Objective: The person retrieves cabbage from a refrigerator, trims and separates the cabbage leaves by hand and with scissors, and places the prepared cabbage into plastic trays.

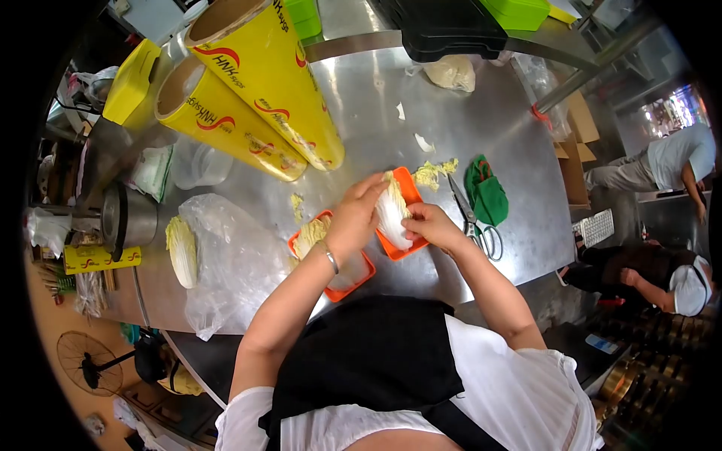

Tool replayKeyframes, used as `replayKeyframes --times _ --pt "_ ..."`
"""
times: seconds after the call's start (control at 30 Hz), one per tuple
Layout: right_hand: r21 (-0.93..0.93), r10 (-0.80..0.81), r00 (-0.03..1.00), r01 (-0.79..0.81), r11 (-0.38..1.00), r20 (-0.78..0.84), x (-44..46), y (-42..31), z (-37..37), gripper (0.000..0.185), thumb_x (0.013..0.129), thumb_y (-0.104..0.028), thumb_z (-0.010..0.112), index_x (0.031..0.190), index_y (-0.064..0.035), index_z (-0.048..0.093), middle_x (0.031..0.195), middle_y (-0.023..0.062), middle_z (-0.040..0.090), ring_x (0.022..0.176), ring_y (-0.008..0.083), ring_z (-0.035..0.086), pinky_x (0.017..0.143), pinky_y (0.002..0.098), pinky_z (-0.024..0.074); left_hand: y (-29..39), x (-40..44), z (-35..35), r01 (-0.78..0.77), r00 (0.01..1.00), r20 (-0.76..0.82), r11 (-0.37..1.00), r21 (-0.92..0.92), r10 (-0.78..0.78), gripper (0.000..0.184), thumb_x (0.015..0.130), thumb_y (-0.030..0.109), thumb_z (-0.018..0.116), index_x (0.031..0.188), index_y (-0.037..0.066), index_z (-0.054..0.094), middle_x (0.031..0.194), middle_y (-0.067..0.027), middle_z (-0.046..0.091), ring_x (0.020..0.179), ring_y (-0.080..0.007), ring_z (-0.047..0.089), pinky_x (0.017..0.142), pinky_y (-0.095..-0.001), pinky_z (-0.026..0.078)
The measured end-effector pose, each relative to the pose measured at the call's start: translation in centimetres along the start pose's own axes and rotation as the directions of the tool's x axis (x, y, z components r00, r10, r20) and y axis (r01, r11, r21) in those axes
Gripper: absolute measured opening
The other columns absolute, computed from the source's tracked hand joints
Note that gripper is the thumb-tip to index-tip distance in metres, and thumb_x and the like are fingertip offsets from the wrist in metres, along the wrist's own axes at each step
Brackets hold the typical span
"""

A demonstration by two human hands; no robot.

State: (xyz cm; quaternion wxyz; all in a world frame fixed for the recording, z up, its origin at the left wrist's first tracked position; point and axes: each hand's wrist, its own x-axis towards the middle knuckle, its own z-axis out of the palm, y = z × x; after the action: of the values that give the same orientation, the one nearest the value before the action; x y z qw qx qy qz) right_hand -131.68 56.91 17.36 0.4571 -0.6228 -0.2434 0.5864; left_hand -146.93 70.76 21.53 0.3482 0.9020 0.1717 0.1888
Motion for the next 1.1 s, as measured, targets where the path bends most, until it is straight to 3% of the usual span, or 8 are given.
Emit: replayKeyframes --times 0.43,0.57,0.7,0.77,0.87,1.0,1.03,1.1 --pt "-0.428 -0.135 0.979 0.058 0.902 -0.152 -0.9 0.7 1.2 0.038 0.071 -0.019 0.064 0.103 0.0013 0.058 0.081 0.0157 0.064 0.076 0.0246 0.063 0.069 0.0347 0.0494 0.5 -0.3 2.3 0.176 0.976 0.107 0.974 0.144 -0.192 0.045 0.076 0.012 0.066 0.116 0.0 0.053 0.111 -0.0169 0.059 0.102 -0.0352 0.055 0.087 -0.04 0.047" --pt "-0.506 -0.311 0.915 0.147 0.85 -0.256 -1.6 0.6 2.4 0.05 0.073 -0.013 0.062 0.119 -0.0007 0.049 0.103 0.02 0.06 0.081 0.0298 0.063 0.075 0.0379 0.0501 1.6 1.1 2.0 0.284 0.91 0.225 0.92 0.27 -0.347 0.04 0.075 0.015 0.068 0.109 -0.001 0.056 0.104 -0.0171 0.06 0.096 -0.0354 0.057 0.083 -0.0397 0.048" --pt "-0.669 -0.472 0.847 0.204 0.715 -0.246 -3.4 -0.4 3.0 0.049 0.073 -0.005 0.061 0.121 -0.0029 0.048 0.117 0.0201 0.051 0.083 0.0341 0.061 0.075 0.04 0.0501 1.1 0.0 2.8 0.089 0.976 0.152 0.922 0.376 -0.156 0.038 0.073 0.013 0.069 0.107 -0.002 0.058 0.107 -0.0188 0.058 0.098 -0.0348 0.056 0.083 -0.0396 0.048" --pt "-0.703 -0.541 0.806 0.24 0.669 -0.24 -3.8 0.2 3.0 0.049 0.072 -0.004 0.061 0.119 -0.0035 0.048 0.116 0.0198 0.051 0.084 0.0345 0.061 0.075 0.0407 0.0501 1.2 -0.2 2.7 0.044 0.998 0.029 0.95 0.309 -0.055 0.04 0.072 0.01 0.069 0.108 -0.002 0.057 0.113 -0.0199 0.055 0.102 -0.0348 0.054 0.086 -0.0402 0.047" --pt "-0.776 -0.665 0.719 0.297 0.556 -0.201 -3.8 1.0 3.3 0.046 0.071 -0.001 0.06 0.116 -0.0038 0.049 0.115 0.0197 0.051 0.088 0.037 0.059 0.074 0.0413 0.0499 0.4 0.2 3.4 0.155 0.978 0.089 0.942 0.298 -0.189 0.045 0.071 0.008 0.069 0.113 -0.002 0.056 0.121 -0.0196 0.052 0.109 -0.0351 0.052 0.093 -0.0394 0.045" --pt "-0.871 -0.836 0.54 0.36 0.335 -0.099 -4.9 0.4 2.3 0.041 0.079 -0.001 0.06 0.119 -0.0012 0.05 0.118 0.0209 0.051 0.093 0.035 0.058 0.074 0.0356 0.0496 2.2 -0.6 1.1 0.139 0.986 -0.112 0.98 0.144 -0.123 0.048 0.072 0.009 0.069 0.116 -0.001 0.054 0.12 -0.0213 0.051 0.113 -0.0357 0.049 0.094 -0.0376 0.043" --pt "-0.82 -0.778 0.61 0.362 0.442 -0.15 -5.9 0.2 2.3 0.041 0.079 -0.001 0.061 0.119 -0.0013 0.051 0.119 0.0197 0.051 0.088 0.0306 0.059 0.072 0.0334 0.0494 2.9 -1.4 -1.2 0.169 0.978 -0.149 0.972 0.161 -0.145 0.048 0.072 0.009 0.069 0.116 -0.001 0.054 0.12 -0.0213 0.051 0.113 -0.0357 0.049 0.094 -0.0376 0.043" --pt "-0.753 -0.684 0.699 0.331 0.569 -0.209 -7.5 -0.2 2.8 0.042 0.078 0.001 0.061 0.119 -0.0018 0.051 0.119 0.0167 0.051 0.079 0.0221 0.058 0.07 0.0295 0.0486 3.6 -3.6 -5.0 0.178 0.97 -0.143 0.977 -0.12 -0.195 0.045 0.076 0.011 0.068 0.118 0.005 0.055 0.125 -0.0159 0.051 0.112 -0.0338 0.052 0.093 -0.0392 0.045"
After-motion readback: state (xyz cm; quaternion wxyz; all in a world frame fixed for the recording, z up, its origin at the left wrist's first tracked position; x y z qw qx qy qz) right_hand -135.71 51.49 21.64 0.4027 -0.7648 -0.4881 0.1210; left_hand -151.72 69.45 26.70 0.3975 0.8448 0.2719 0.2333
